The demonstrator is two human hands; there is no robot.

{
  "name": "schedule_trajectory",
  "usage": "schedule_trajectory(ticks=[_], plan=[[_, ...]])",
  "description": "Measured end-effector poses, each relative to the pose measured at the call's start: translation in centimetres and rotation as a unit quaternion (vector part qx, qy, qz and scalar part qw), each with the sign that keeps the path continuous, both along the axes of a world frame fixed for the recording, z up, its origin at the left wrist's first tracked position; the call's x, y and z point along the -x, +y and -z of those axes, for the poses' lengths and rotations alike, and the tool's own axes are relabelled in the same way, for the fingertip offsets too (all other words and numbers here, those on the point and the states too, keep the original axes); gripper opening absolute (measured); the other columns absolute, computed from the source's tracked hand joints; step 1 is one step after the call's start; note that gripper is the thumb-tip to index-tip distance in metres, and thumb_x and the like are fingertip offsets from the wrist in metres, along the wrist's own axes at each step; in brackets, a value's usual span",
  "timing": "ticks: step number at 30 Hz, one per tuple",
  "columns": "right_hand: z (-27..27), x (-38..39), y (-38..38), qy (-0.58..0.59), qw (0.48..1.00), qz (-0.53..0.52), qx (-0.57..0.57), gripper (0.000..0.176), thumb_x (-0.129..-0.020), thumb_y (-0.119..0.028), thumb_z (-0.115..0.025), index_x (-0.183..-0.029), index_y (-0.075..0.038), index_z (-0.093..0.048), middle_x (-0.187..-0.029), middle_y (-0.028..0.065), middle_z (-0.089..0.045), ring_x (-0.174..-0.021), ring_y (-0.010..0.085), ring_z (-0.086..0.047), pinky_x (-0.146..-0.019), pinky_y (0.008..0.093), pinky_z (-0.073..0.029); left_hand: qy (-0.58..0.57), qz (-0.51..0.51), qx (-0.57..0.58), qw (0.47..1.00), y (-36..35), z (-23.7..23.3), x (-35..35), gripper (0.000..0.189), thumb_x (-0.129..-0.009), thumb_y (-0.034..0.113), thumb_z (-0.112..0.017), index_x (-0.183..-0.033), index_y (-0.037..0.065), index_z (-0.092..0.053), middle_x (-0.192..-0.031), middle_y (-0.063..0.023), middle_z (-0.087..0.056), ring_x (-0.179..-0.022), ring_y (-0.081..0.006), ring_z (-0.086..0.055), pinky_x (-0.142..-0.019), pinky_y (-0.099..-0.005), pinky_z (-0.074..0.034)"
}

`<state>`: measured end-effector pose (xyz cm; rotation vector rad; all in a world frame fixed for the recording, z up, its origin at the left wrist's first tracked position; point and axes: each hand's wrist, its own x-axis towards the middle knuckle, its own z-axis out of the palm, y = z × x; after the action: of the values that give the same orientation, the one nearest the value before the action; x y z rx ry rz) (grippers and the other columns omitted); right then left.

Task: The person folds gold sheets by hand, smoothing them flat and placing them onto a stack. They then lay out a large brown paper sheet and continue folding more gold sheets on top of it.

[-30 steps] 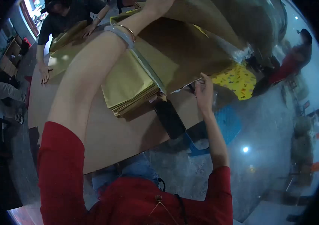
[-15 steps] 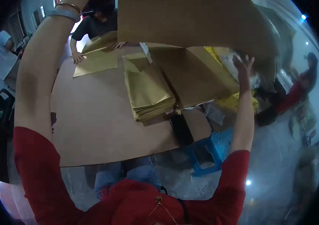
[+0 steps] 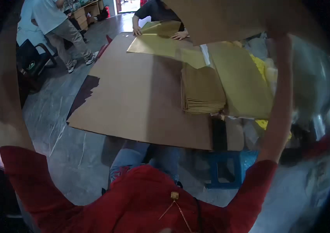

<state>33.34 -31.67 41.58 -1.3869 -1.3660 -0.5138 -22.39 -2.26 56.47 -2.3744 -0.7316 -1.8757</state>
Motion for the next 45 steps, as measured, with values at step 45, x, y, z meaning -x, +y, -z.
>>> schedule_trajectory(ticks=[45], plan=[[22.2, 12.6, 22.1, 0.325, 0.905, -0.197, 0.188, 0.032, -0.094, -0.016, -0.047, -0.125, -0.008, -0.054, -0.115, 0.0066, -0.059, -0.103, 0.0168, -0.059, -0.088, 0.0336, -0.05, 0.018, 0.015, 0.367, 0.93, 34.1, 27.7, 4.3, 0.034, -0.092, 0.029, -0.059, -0.118, 0.008, -0.061, -0.113, -0.0075, -0.064, -0.101, -0.0216, -0.059, -0.083, -0.0352, -0.046]])
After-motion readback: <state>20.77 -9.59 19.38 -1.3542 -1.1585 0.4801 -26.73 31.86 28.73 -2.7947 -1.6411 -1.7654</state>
